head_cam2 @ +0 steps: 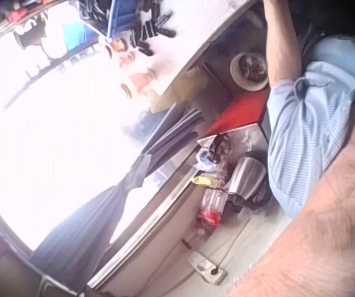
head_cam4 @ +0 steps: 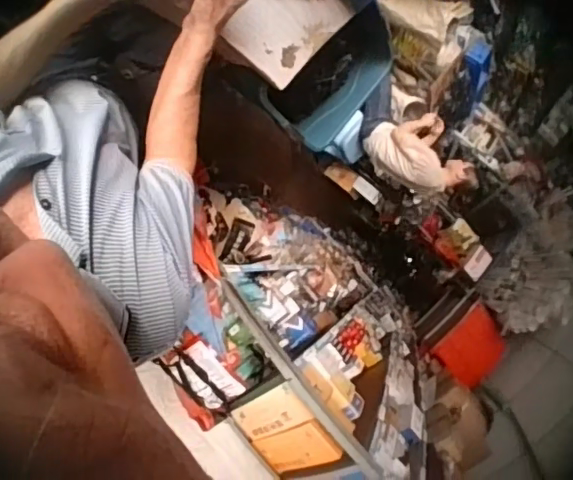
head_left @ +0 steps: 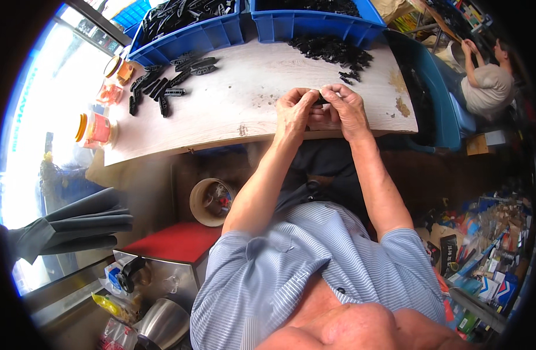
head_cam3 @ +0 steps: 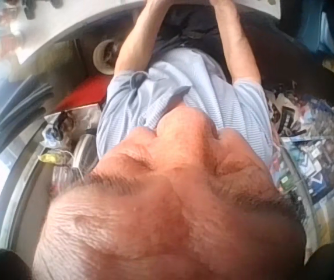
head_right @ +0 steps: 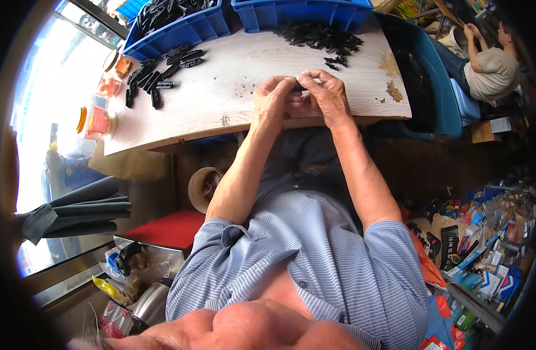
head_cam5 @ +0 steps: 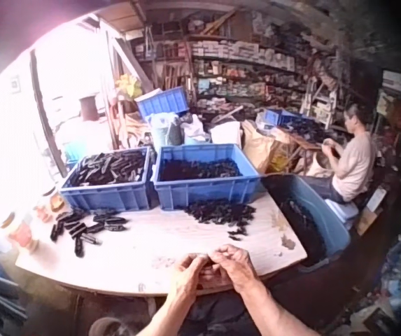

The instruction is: The person repeatedly assembles plastic parts by hand, picking up small connector pieces and attaching them onto larger plastic bases on a workbench.

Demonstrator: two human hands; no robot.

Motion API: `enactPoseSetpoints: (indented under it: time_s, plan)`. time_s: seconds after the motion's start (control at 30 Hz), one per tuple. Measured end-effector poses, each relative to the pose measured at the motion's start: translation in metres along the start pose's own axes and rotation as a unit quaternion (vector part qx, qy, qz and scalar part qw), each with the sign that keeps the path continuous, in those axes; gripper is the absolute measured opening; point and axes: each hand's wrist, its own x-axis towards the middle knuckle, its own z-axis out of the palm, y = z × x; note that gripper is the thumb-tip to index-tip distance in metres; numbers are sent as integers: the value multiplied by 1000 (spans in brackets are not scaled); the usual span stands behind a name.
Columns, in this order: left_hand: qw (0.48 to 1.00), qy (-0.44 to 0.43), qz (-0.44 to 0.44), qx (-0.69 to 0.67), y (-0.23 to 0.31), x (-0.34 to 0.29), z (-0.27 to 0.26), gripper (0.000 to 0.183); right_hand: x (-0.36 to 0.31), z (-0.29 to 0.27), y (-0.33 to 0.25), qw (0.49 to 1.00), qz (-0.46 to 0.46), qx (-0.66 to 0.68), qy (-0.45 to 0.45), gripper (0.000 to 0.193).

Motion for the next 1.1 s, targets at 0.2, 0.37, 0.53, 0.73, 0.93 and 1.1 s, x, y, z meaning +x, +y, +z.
enactPoseSetpoints:
  time_s: [0.2,0.37,0.53,0.73,0.93,1.1]
  plan:
    - [997,23,8,-72,-4,-1,-4,15,2,5,-8,995,29,-93,-20,33]
    - [997,2,16,-79,-7,-1,-7,14,-1,8,0,991,32,-126,-10,35]
    - [998,-27,5,-55,-5,0,-4,17,-1,3,15,995,-38,-84,26,30]
    - [985,-22,129,113,-10,8,6,30,-6,-8,-1,996,-26,33,81,24]
    - [683,-6,467,562,-13,53,42,22,16,-73,-60,964,5,52,262,28]
    - [601,-47,470,645,-29,86,48,11,28,-123,-104,912,-85,67,396,40]
